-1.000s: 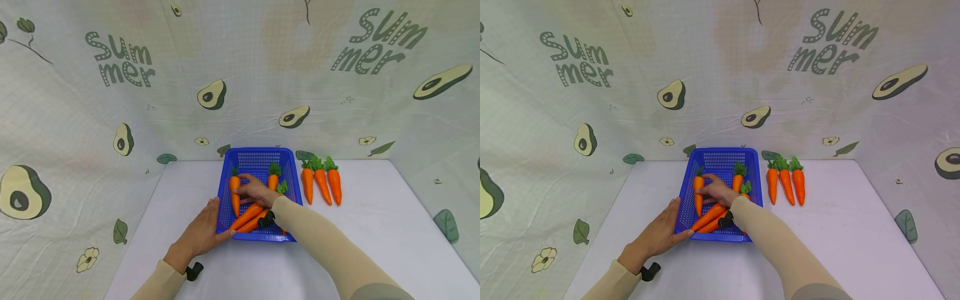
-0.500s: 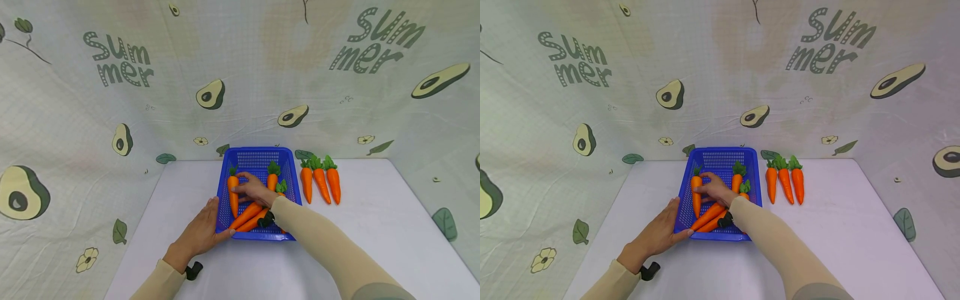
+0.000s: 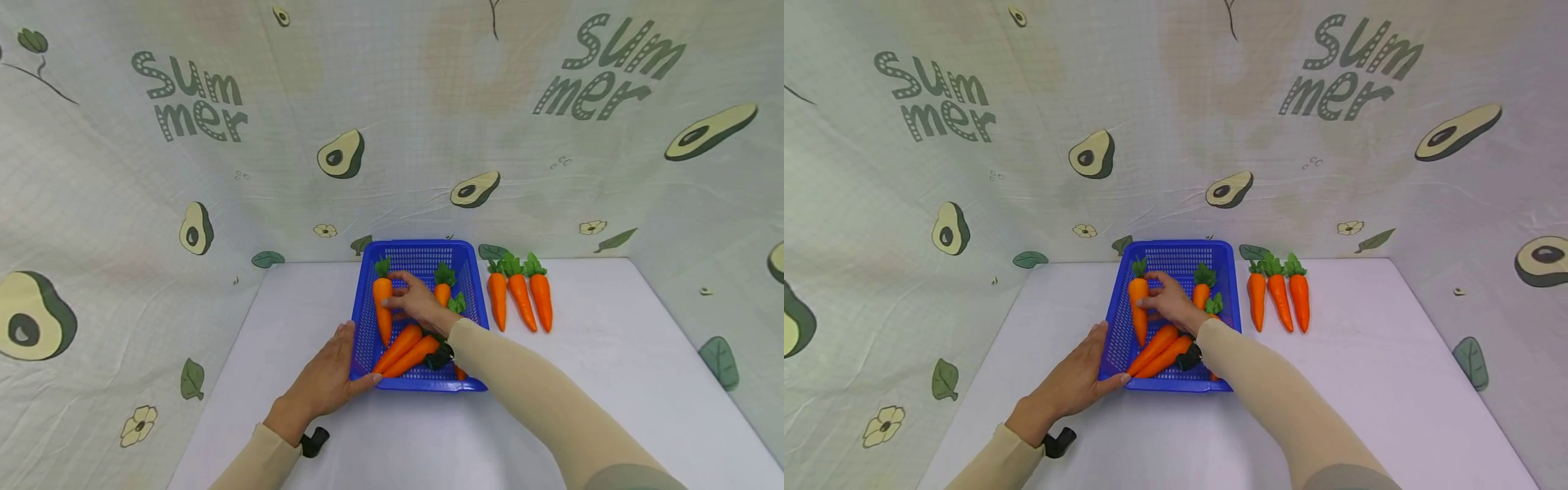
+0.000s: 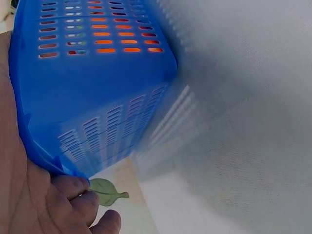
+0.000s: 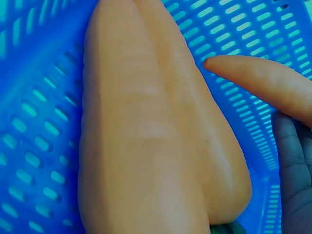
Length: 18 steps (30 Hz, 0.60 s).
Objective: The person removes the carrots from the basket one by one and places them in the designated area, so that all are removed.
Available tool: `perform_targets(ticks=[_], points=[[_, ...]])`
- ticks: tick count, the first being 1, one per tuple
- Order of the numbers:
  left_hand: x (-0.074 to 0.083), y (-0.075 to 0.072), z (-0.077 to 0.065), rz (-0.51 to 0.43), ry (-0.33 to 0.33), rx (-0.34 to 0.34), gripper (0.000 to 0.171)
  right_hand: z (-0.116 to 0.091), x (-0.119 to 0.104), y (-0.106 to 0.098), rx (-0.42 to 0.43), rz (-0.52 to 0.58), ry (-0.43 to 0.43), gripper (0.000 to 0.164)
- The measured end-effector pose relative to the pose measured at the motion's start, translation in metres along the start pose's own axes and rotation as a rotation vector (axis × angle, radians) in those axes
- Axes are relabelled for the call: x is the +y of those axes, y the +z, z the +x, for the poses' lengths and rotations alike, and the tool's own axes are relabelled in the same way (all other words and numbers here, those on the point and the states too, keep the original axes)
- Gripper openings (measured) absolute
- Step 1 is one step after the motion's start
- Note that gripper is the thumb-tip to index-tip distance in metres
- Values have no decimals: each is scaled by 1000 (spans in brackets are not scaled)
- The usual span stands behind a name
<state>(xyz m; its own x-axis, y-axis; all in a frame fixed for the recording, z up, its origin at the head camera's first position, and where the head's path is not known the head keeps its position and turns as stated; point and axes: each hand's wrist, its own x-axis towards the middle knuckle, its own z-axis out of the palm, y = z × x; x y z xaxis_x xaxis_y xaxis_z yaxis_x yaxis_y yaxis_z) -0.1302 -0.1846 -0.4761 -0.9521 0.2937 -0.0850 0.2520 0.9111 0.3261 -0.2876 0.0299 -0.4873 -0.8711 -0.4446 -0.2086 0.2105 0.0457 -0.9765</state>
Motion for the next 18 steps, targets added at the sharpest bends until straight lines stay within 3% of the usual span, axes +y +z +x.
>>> perform_targets(ticks=[18], points=[[3,-4,-1,44,7,9,117,-19,-17,-21,6,0,-74,65]])
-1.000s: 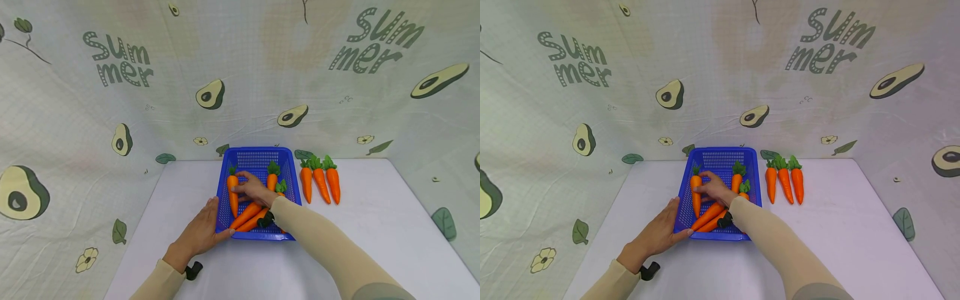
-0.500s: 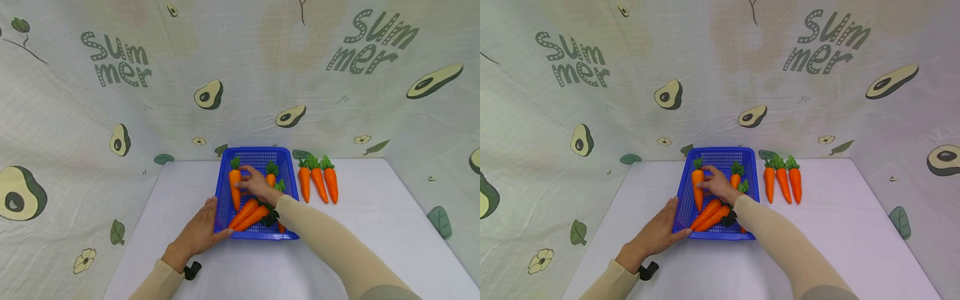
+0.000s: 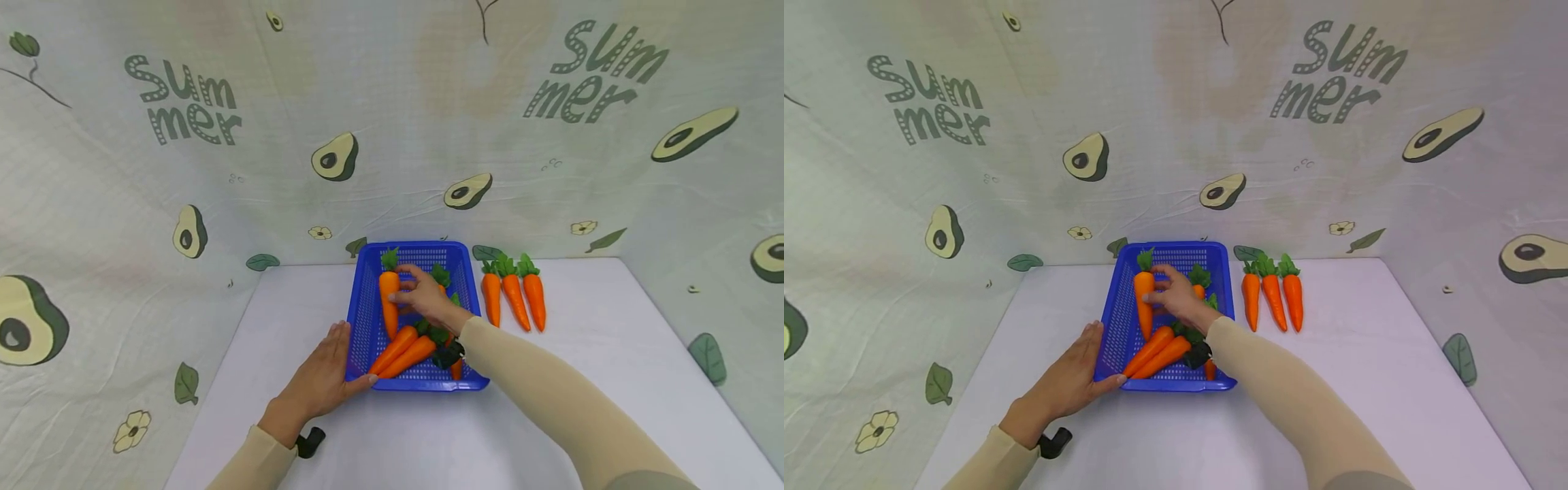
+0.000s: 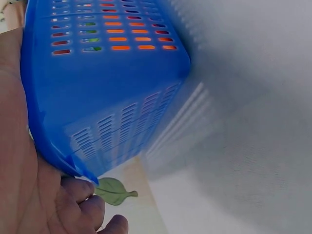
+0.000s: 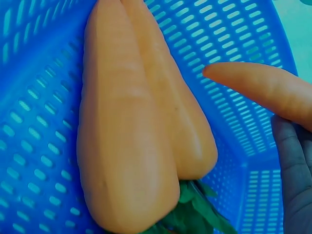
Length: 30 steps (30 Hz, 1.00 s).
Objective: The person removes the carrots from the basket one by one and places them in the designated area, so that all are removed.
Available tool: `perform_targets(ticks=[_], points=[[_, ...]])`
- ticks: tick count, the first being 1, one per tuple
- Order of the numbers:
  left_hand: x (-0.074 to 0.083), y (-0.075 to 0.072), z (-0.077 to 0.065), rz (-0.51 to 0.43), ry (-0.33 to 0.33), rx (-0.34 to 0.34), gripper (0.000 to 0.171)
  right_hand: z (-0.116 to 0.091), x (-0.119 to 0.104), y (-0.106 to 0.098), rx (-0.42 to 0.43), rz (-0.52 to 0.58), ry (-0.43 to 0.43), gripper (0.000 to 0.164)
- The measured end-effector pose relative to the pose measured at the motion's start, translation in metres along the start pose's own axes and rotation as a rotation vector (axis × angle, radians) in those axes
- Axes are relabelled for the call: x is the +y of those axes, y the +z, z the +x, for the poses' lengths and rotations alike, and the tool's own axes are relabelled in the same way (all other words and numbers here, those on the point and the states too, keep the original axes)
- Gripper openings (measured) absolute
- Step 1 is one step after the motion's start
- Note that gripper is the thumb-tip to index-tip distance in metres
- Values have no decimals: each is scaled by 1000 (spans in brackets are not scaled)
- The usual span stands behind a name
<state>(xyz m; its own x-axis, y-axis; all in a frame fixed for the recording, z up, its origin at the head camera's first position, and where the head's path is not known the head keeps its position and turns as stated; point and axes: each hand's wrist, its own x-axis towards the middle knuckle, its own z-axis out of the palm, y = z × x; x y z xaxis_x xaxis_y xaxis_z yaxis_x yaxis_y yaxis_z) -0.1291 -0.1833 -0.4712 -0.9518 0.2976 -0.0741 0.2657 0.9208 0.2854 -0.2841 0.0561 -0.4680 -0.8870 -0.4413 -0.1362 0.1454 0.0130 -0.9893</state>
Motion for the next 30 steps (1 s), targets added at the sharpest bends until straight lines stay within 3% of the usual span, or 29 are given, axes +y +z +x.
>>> perform_targets(ticks=[23,30], points=[[0,0,0,11,-4,-14,121,-26,-14,-32,23,22,-37,69],[1,-2,0,55,1,-10,118,-35,-17,-42,22,15,-48,66]])
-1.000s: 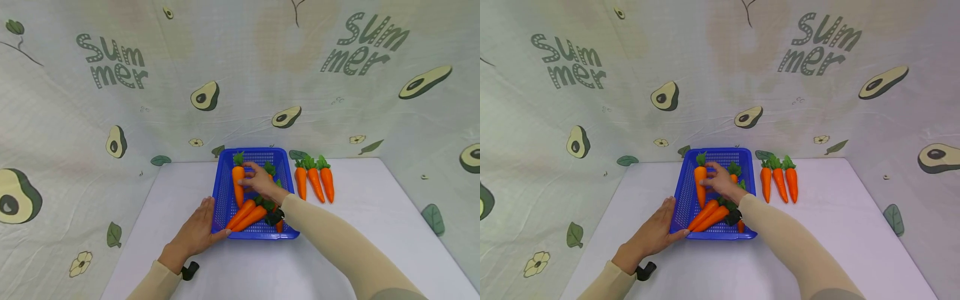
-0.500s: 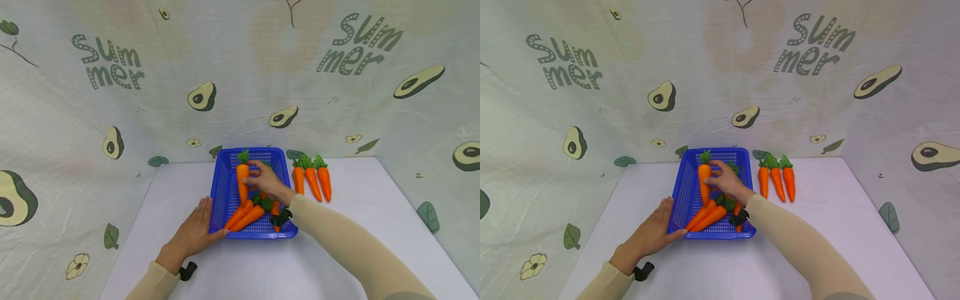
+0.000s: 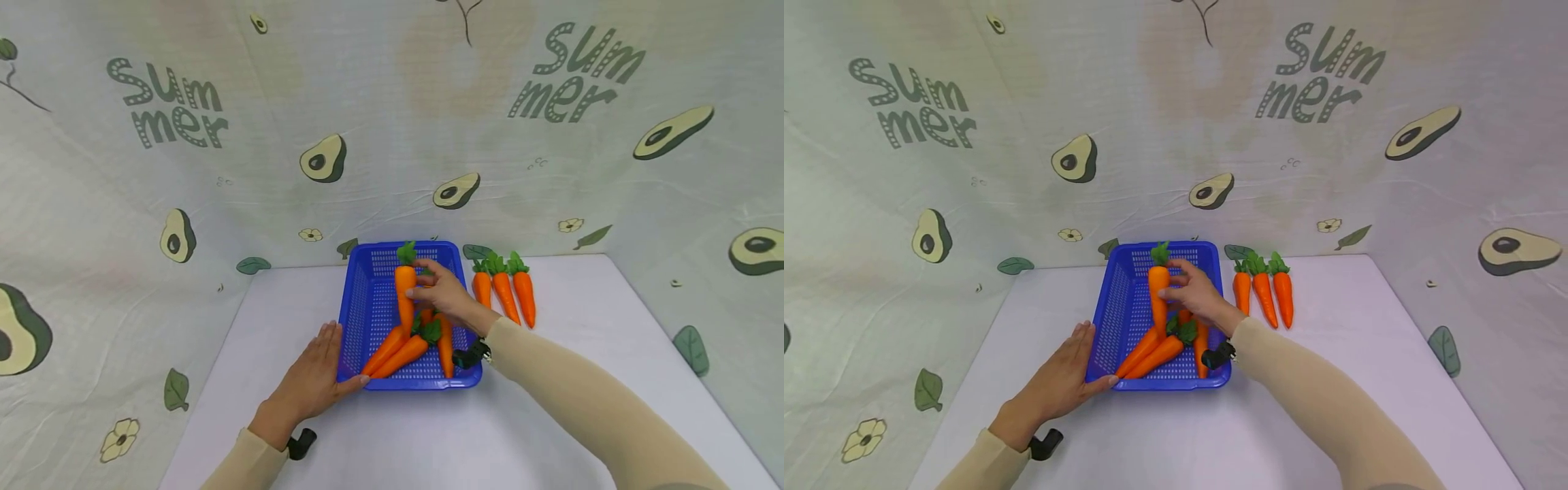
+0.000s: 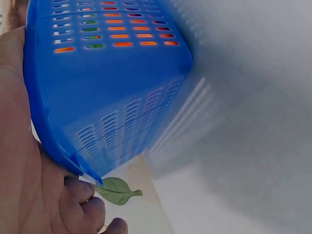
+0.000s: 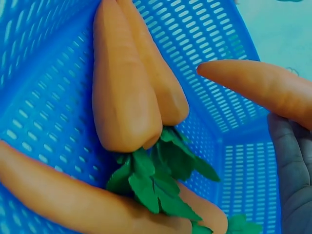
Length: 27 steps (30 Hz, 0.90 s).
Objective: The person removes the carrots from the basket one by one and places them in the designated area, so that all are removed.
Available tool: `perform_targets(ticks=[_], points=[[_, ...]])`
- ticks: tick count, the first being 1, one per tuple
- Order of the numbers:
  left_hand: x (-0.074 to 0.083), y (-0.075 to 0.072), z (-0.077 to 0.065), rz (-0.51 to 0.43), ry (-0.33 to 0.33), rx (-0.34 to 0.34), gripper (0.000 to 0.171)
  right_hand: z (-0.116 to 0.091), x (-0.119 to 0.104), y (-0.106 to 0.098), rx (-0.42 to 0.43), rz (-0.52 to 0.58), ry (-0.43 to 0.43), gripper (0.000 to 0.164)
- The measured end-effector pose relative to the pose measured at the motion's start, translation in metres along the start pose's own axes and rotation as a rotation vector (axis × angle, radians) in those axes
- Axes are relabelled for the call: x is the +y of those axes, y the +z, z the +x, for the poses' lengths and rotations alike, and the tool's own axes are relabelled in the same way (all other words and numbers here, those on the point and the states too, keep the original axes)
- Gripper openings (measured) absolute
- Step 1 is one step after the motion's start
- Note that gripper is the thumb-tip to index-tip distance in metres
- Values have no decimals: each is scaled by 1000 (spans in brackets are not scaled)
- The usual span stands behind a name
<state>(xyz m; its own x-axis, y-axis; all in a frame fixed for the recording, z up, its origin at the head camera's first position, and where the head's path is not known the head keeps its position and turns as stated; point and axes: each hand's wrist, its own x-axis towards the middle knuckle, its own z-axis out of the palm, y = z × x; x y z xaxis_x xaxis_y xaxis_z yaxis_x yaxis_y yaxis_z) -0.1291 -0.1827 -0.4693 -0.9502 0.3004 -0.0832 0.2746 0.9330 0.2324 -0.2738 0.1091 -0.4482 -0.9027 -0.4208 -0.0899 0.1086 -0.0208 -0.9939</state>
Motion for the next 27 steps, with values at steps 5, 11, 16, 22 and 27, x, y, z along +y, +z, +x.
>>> perform_targets(ticks=[5,11,16,22,27], points=[[0,-1,0,37,15,6,117,-7,-3,-7,3,0,-10,66],[1,-2,-1,62,27,6,116,-16,-5,-18,17,-3,-12,67],[1,-3,-1,69,38,13,115,-23,-7,-28,20,-16,6,69],[0,-2,-1,76,39,9,114,-34,-10,-43,34,-43,-4,69],[1,-2,-2,67,37,5,114,-42,-14,-58,61,-61,-14,70]])
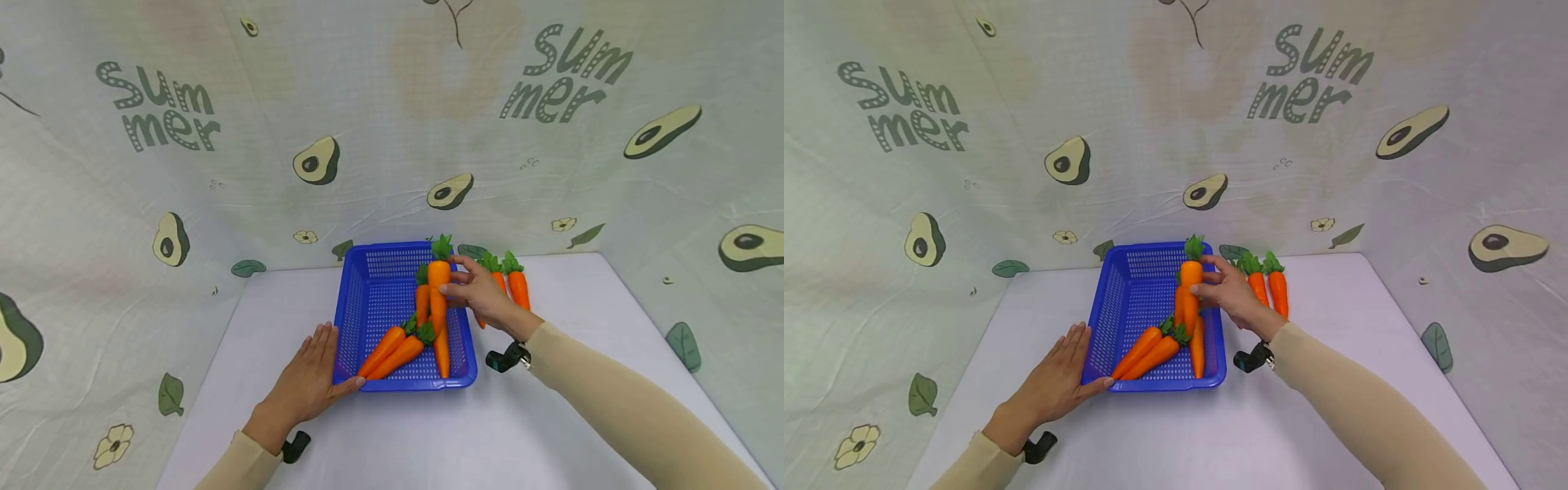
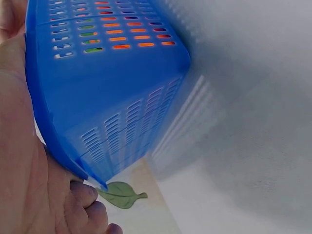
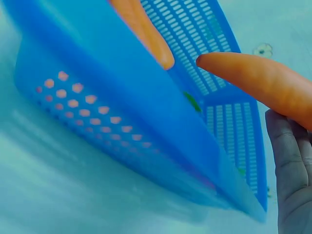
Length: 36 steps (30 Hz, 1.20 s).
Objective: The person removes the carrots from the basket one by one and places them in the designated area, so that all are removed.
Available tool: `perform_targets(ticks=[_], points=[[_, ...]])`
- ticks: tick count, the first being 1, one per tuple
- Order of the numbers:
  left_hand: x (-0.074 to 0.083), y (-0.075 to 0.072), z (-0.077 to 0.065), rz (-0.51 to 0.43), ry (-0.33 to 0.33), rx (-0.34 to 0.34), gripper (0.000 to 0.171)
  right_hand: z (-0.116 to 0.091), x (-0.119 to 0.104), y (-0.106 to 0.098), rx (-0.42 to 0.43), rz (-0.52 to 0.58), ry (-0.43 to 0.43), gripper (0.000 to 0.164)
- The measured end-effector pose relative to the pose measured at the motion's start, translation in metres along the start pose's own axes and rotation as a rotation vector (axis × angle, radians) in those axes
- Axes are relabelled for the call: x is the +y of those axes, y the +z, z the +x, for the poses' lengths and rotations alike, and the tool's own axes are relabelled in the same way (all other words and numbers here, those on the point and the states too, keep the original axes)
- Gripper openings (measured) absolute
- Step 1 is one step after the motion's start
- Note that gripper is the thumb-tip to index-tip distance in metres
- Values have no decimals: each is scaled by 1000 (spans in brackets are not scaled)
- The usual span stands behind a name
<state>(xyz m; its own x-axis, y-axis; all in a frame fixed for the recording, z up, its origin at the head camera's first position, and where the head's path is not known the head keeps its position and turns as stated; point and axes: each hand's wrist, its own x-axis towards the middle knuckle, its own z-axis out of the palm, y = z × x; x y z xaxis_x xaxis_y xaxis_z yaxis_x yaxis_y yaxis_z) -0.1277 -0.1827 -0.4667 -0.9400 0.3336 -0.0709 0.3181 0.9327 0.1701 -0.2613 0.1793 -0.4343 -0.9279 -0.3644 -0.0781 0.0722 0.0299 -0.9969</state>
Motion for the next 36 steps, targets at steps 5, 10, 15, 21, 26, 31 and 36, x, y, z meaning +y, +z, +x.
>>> perform_targets(ticks=[5,10,15,21,26,31,36], points=[[1,-1,0,0,-5,-6,115,-6,-3,-17,40,-25,-4,68],[2,-1,-1,1,-9,-4,115,-12,-3,-31,57,-27,-19,69],[2,2,0,12,0,10,115,-22,-5,-44,66,-49,-33,68],[1,3,1,-7,-5,13,117,-28,-6,-56,83,10,-22,64],[2,1,1,-13,-13,-3,117,-30,-7,-62,98,25,-22,56],[3,0,0,-14,-20,-5,116,-35,-9,-73,109,49,-46,51],[4,0,-1,-22,-27,-5,117,-41,-10,-85,129,31,-53,49]])
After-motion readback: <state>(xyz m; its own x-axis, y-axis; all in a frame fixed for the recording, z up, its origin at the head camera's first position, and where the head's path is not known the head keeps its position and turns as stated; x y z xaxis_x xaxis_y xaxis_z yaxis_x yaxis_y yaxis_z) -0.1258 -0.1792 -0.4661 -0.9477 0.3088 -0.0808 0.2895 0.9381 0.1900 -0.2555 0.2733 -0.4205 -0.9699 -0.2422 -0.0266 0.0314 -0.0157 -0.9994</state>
